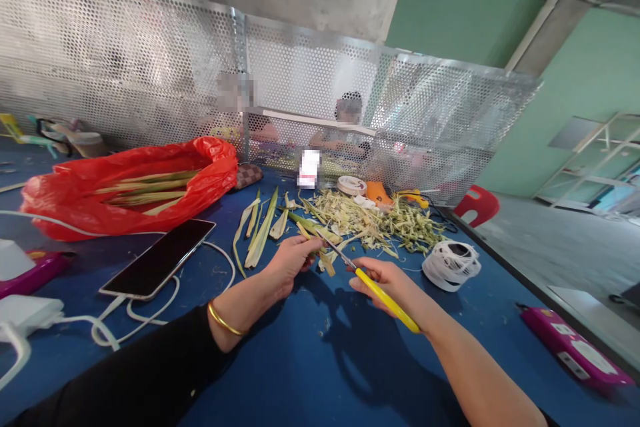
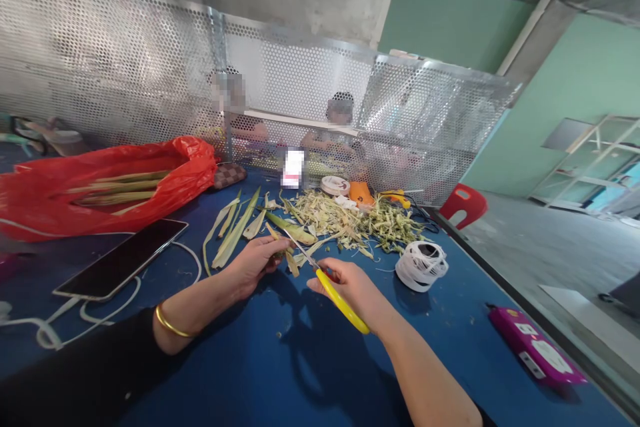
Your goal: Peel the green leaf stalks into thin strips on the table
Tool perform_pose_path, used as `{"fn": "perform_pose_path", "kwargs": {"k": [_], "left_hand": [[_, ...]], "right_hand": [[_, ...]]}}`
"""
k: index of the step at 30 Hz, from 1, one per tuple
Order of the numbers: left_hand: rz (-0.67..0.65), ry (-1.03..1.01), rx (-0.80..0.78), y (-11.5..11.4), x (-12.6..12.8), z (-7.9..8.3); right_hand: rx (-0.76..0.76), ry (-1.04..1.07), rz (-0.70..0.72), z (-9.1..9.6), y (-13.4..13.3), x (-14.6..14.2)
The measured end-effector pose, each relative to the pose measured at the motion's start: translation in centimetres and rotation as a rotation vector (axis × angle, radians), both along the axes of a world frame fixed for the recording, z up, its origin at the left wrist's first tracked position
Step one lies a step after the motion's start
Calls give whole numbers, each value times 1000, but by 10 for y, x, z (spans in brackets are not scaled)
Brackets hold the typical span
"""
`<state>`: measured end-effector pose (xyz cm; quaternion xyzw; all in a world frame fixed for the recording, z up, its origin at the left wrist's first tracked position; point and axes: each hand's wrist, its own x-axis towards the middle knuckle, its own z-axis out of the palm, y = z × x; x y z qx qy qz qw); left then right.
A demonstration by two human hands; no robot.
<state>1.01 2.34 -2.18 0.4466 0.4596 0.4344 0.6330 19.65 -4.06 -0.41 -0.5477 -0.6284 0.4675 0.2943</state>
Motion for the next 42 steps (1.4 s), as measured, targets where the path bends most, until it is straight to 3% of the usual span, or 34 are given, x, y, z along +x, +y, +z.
{"fn": "perform_pose_path", "kwargs": {"k": [9,17,19,27,31,38,40,42], "left_hand": [[-9,-27,-11,1,-3,0],[-51,-103,-47,4,-6,1],[-87,-116,-44,1,-5,4],[-91,49,284,-12,1,9],[-48,146,370,-11,0,8],[51,300,494,-8,-3,6],[79,289,483,-8,-4,6],[106,272,469,-7,-4,6]], "right_hand": [[31,35,-34,-4,0,-2],[28,238,-326,-5,6,0],[52,313,-346,-2,6,0],[145,530,-361,1,2,1],[71,610,-452,1,5,3],[-183,833,-288,6,1,5],[-150,832,-241,8,0,5],[33,777,-256,9,0,6]]}}
